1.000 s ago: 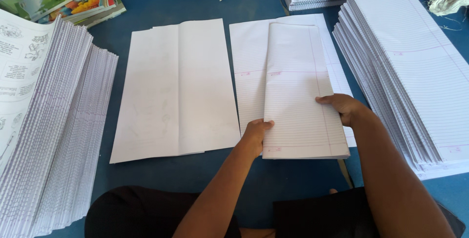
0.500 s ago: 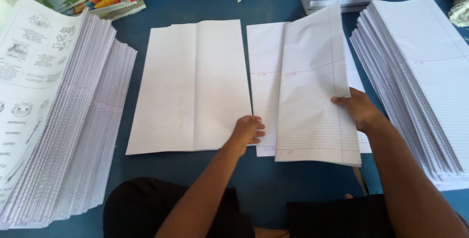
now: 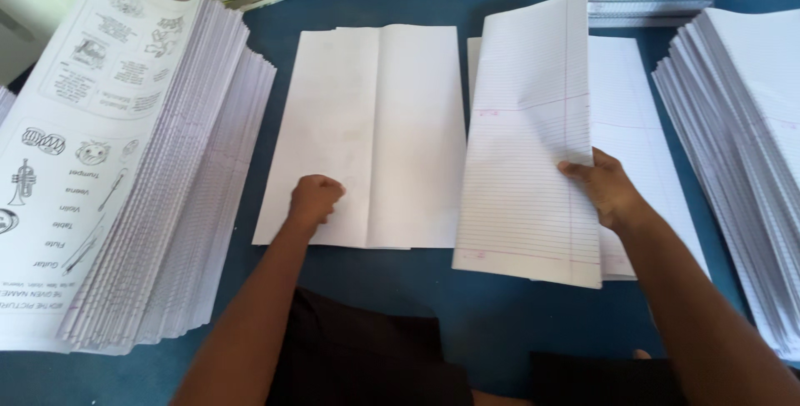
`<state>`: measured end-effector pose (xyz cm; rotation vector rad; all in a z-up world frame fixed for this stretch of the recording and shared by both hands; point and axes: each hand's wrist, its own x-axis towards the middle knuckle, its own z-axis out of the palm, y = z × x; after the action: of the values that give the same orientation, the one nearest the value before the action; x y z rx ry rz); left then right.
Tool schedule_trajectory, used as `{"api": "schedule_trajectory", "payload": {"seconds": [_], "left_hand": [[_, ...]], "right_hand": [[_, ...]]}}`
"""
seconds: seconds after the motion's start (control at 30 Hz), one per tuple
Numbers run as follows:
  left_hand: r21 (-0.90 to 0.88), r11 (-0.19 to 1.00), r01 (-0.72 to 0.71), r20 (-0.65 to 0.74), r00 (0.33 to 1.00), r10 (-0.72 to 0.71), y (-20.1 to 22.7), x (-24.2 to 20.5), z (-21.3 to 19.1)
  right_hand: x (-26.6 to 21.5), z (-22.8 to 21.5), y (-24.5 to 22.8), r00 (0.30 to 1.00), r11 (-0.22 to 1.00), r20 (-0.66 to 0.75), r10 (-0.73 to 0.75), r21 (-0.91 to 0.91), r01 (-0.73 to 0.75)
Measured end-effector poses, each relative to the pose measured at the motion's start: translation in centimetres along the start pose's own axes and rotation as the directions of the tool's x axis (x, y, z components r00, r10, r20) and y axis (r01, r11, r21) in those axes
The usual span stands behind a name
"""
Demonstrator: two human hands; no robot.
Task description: The person inserts printed sheets into lined notebook covers, then places the assembled notebooks onto a growing stack. The process is repeated multiple times with consistent hand motions.
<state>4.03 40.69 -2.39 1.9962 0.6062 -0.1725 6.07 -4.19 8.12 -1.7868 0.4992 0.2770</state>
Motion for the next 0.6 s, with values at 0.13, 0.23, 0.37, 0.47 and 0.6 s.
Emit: {"api": "schedule_trajectory", "payload": {"seconds": [0.13,0.23,0.37,0.47,0.6], "left_hand": [[0.274,0.962,-0.019,-0.204,0.976,0.077,-1.5,0.4,-3.2],[0.302,0.953,-0.020,-0.345,0.930,0.128,-3.2,0.8,-4.6],[0.367,0.930,0.016,-0.485,0.856,0.176,-4.6,0.9,-6.2],[0.409,0.887,0.216,-0.579,0.812,0.069,-4.9,1.0,-6.6],[0.239,0.943,0.234,-0.471,0.876,-0.098,-5.2,1.0,-7.2]], "right_hand": [[1.5,3.4,0.5,0.997,0.995,0.068,-0.028,0.095,0.021],[2.4,5.8,0.7,0.996,0.998,0.087,-0.009,0.059,0.004],[2.9,8.1,0.8,0.994,1.000,0.107,0.012,0.020,-0.015],[3.4,9.2,1.3,0.990,0.999,0.140,0.001,0.032,-0.005],[4.2,9.5,2.7,0.987,0.999,0.162,-0.010,-0.029,0.015]]}}
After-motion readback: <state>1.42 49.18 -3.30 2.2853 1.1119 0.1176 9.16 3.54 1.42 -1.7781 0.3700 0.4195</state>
